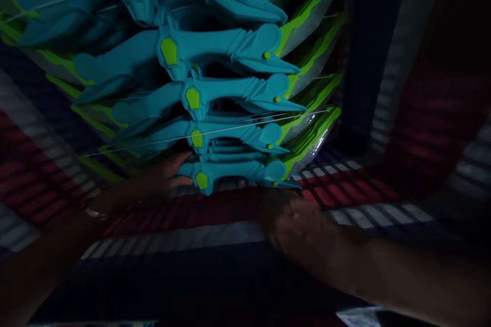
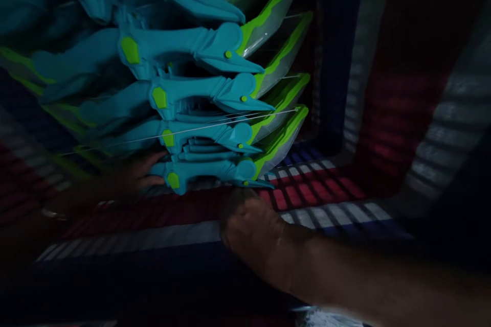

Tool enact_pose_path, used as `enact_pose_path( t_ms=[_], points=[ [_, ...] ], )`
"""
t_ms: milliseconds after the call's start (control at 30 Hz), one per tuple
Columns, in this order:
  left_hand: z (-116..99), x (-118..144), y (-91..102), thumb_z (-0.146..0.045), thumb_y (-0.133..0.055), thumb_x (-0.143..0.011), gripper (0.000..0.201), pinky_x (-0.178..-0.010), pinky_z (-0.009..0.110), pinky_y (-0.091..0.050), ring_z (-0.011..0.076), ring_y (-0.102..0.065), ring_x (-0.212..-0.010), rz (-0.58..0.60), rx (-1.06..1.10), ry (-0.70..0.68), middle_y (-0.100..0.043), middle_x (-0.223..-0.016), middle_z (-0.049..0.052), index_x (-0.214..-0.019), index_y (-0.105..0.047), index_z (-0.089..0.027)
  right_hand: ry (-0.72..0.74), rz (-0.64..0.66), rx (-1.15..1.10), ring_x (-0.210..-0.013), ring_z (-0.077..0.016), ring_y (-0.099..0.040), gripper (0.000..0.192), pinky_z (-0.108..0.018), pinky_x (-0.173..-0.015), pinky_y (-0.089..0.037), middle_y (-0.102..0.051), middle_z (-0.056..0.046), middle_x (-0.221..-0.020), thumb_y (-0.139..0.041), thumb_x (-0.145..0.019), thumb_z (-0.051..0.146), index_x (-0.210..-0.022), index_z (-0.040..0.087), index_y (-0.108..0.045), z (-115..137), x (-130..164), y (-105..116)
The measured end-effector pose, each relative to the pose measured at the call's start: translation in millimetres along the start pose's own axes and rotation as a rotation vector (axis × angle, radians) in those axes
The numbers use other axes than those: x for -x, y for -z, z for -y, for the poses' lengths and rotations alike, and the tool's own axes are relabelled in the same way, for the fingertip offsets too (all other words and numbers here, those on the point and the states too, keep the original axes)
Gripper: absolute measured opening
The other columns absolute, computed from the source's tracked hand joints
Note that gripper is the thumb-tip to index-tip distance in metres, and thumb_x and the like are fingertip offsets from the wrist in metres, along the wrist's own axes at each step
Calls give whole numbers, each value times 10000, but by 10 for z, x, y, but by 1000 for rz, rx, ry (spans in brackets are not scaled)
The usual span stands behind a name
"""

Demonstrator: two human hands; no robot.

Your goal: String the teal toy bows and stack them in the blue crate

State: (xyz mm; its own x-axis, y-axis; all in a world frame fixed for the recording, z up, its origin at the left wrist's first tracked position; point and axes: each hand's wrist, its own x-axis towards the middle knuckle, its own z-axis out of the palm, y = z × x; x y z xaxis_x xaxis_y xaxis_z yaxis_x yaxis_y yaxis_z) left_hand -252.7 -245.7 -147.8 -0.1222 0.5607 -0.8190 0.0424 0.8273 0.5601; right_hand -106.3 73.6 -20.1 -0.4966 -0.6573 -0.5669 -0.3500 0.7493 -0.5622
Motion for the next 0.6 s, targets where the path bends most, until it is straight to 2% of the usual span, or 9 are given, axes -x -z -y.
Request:
enact_pose_path(
  t_ms=[67, 133, 200, 300, 367, 433, 533, 600],
  points=[
    [48, 35, -54, -698, -522, -922, 840, -1271, 550, -264, 367, -314, -1517, -48, -15, -41, -321, -1662, 123, -1590, -303, -238, 28, -52, -239, -750, -210, -638, 243, -331, -652, -512, -683, -71, -828, -545, -802, -25, -850, 172, -679, -19, -60, 21],
    [86, 50, -101, -712, -488, -935, 842, -1274, 546, -263, 367, -299, -1524, -80, -15, -46, -322, -1663, 121, -1599, -291, -234, -19, -91, -339, -773, -176, -663, 284, -279, -613, -510, -714, -96, -1061, -526, -883, 14, -1090, 144, -669, -17, -154, 53],
    [104, 41, -127, -777, -472, -901, 914, -1262, 563, -281, 386, -304, -1519, -83, -7, -17, -340, -1651, 143, -1595, -301, -208, -106, -125, -272, -777, -169, -690, 405, -268, -581, -521, -656, -156, -1320, -497, -930, 44, -1317, 118, -591, -4, -281, 68],
    [90, 5, -120, -843, -461, -853, 990, -1259, 573, -277, 393, -298, -1521, -30, -3, 22, -337, -1651, 151, -1589, -311, -197, -191, -96, -116, -810, -220, -734, 544, -320, -585, -581, -407, -279, -1564, -487, -942, 83, -1481, 22, -447, -11, -512, 49],
    [72, -11, -105, -850, -449, -851, 998, -1261, 568, -268, 389, -287, -1526, 2, -5, 40, -320, -1660, 147, -1592, -303, -198, -225, -33, -102, -844, -251, -750, 581, -357, -626, -618, -298, -333, -1582, -475, -965, 136, -1510, -42, -385, -46, -673, 40],
    [71, -14, -109, -863, -441, -840, 1006, -1260, 562, -272, 394, -294, -1522, -2, -11, 47, -331, -1655, 146, -1589, -315, -203, -246, 15, -128, -942, -281, -752, 609, -372, -676, -637, -272, -352, -1569, -457, -989, 184, -1530, -72, -341, -93, -819, 67],
    [126, -4, -168, -876, -436, -831, 993, -1250, 557, -294, 400, -343, -1495, -61, -24, 29, -379, -1631, 140, -1573, -352, -221, -250, 134, -145, -1095, -312, -720, 647, -362, -729, -640, -302, -353, -1553, -471, -992, 195, -1548, -90, -304, -149, -975, 179],
    [183, 4, -225, -877, -419, -840, 988, -1243, 558, -304, 396, -364, -1481, -112, -23, 9, -395, -1620, 142, -1571, -351, -216, -237, 235, -131, -1085, -318, -722, 656, -355, -732, -635, -367, -344, -1533, -492, -986, 189, -1557, -77, -307, -169, -1024, 256]
  ],
)
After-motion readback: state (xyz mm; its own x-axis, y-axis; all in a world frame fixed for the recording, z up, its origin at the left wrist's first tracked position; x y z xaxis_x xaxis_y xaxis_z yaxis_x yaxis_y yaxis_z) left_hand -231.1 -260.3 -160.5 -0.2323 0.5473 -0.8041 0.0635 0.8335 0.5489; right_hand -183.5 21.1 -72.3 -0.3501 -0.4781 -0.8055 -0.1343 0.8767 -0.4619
